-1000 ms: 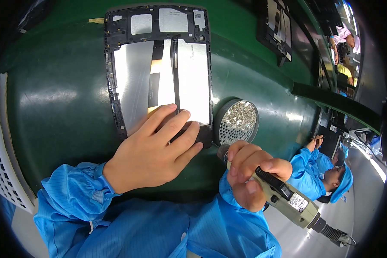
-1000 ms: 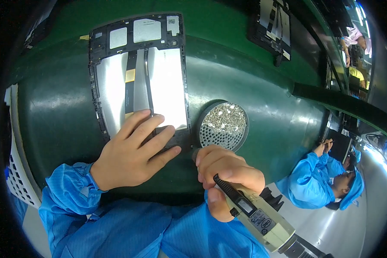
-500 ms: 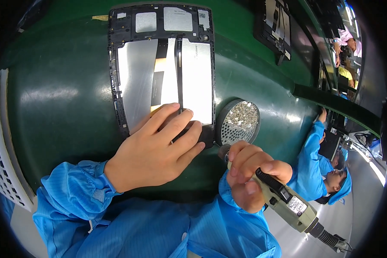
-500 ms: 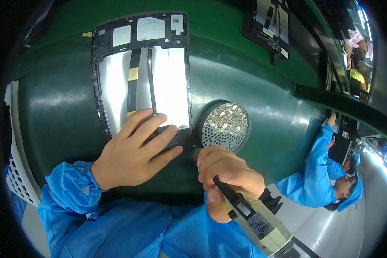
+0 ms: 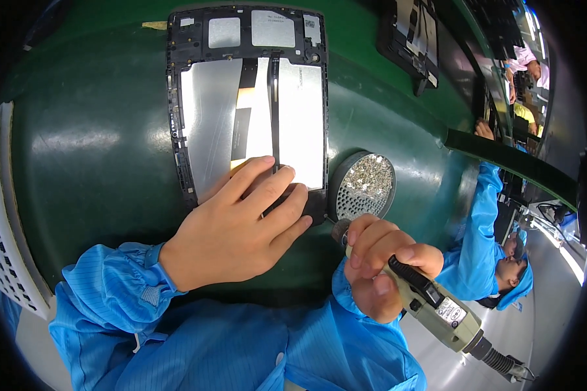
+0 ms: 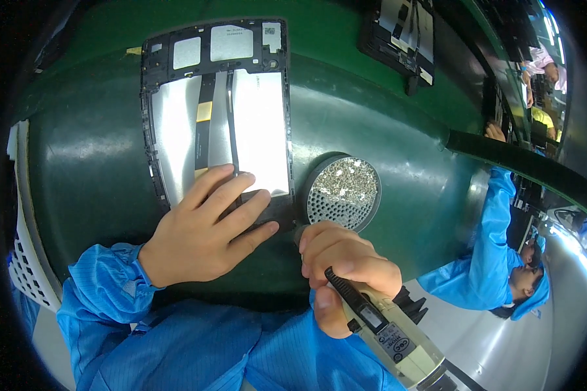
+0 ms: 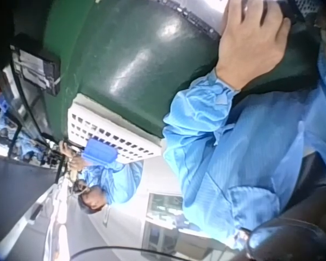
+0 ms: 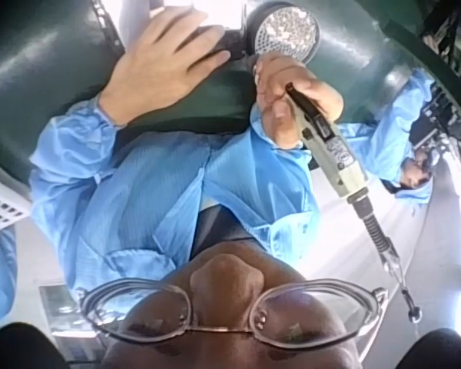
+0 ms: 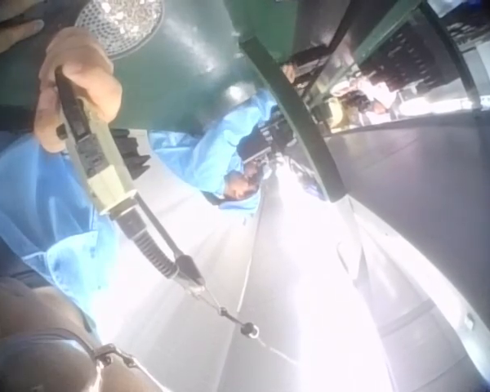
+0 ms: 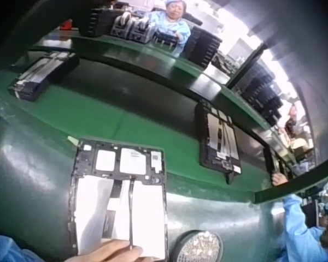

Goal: The person takes tablet frames from the conveyor belt, positions the internal ribbon cables by hand, fastens screws into the frame using an electric screwdriver, and places the assembled devices back onto the conveyor.

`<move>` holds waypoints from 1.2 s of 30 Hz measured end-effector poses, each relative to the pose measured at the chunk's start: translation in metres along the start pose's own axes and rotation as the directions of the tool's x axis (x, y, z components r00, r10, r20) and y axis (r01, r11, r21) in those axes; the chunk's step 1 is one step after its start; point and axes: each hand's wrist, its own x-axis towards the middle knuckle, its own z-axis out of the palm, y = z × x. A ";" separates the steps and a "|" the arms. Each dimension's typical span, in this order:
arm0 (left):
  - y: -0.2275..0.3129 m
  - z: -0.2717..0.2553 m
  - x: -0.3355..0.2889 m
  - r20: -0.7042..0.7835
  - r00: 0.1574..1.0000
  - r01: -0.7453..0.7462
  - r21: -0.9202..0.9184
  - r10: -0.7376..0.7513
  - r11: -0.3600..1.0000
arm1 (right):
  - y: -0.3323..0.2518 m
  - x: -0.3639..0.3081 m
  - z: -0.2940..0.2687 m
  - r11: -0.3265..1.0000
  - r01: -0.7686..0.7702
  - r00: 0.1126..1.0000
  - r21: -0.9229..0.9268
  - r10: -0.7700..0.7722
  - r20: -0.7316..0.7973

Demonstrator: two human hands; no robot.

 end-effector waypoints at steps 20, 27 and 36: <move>0.001 0.001 0.001 0.002 1.000 0.017 -0.007 -0.017 1.000 | 0.000 0.001 0.004 1.000 -0.025 0.999 0.000 0.025 -0.033; 0.000 0.001 0.000 0.010 1.000 0.021 -0.007 -0.021 1.000 | 0.001 0.001 0.005 1.000 -0.026 0.999 -0.006 0.025 -0.034; 0.001 0.001 0.000 0.000 1.000 0.026 -0.024 -0.026 0.999 | 0.001 0.001 0.005 1.000 -0.010 0.999 -0.023 0.009 -0.034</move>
